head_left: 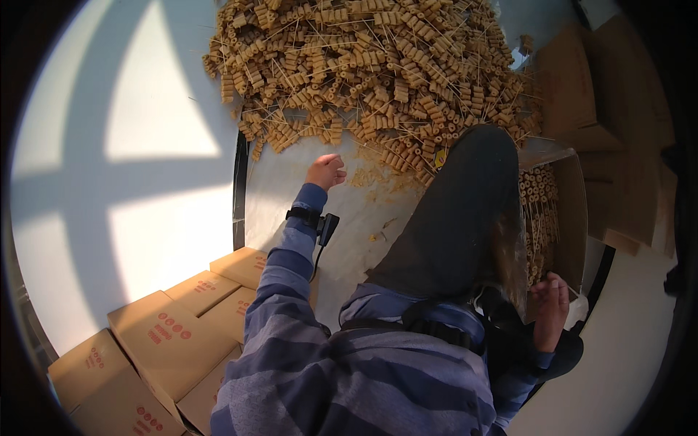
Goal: The person sits on the floor and repeatedly picks up skewers with cylindrical snack pieces, then places them into a cardboard box. The person handles the skewers by hand and arranges them in the box.
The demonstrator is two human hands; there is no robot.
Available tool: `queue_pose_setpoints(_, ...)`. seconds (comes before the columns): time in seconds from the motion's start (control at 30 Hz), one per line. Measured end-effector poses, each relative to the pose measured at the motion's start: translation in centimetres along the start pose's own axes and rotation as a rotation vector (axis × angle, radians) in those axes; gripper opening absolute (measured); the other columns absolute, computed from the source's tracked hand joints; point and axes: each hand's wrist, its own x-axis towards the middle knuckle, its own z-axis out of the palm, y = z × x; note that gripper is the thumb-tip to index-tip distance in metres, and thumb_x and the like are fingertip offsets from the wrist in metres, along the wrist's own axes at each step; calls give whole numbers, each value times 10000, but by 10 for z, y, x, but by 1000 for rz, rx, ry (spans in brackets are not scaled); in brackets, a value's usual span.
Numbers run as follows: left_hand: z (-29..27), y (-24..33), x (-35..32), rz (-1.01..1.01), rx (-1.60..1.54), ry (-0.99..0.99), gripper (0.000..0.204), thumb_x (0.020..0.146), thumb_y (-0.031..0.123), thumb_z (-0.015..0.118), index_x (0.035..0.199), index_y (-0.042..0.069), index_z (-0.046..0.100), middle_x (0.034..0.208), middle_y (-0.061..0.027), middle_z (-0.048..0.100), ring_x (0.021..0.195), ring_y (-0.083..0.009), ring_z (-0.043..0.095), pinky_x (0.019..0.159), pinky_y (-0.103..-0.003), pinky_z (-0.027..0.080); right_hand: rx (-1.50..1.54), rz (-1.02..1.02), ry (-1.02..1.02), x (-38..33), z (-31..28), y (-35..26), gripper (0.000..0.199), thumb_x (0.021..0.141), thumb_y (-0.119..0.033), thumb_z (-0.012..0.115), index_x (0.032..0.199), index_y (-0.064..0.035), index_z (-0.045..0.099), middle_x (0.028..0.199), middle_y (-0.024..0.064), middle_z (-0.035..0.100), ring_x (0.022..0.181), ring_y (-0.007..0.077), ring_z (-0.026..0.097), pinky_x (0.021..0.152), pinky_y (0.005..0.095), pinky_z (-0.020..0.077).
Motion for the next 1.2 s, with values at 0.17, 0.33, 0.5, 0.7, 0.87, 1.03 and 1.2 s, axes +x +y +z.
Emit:
queue_pose_setpoints(0.17,-90,-57,63,-121,-218,318,399,982,268,608,1318,69,525,1196,-146,607,897,-289,674,725,-400,592,-222,36,-56,16,34,-29,289,1079,-270,488,1217,-35,583,873,22,627,859,113,596,831,264,481)
queue_pose_setpoints(0.33,-163,-2,129,-106,-421,513,473,985,331,609,1343,44,494,1244,-186,592,1004,-344,658,792,-473,582,-307,89,-61,35,60,-36,272,1078,-282,484,1185,-55,589,847,14,610,818,94,559,758,247,447)
queue_pose_setpoints(0.5,-185,45,179,-104,-204,679,590,976,383,619,1420,25,467,1278,-179,605,895,-327,709,725,-410,611,-497,73,-140,53,71,-45,271,1080,-286,476,1156,-54,593,849,16,615,826,89,564,771,245,457)
queue_pose_setpoints(0.7,-190,49,232,-307,-9,674,619,930,517,653,1306,30,590,1140,-168,672,854,-276,721,664,-356,618,-570,137,-104,68,75,-56,270,1078,-289,479,1125,-47,589,857,32,629,818,108,594,773,251,472)
queue_pose_setpoints(0.87,-193,19,262,-311,-109,604,641,923,535,656,1357,81,526,1232,-179,600,857,-293,703,670,-380,624,-702,193,-100,80,66,-62,281,1070,-297,496,1139,-46,601,840,29,627,828,117,605,785,257,481)
queue_pose_setpoints(1.03,-217,3,293,-166,-402,673,607,982,537,495,1407,105,463,1346,-185,525,1117,-385,594,807,-540,568,-652,264,-40,87,54,-55,328,1057,-332,510,1189,-47,606,867,32,633,862,124,612,806,276,482)
queue_pose_setpoints(1.2,-218,4,284,-139,-875,700,689,1007,546,429,1498,81,301,1441,-257,408,1229,-424,502,877,-608,509,-647,308,-98,99,51,-47,331,1050,-336,522,1188,-47,604,905,38,630,888,135,612,825,291,486)
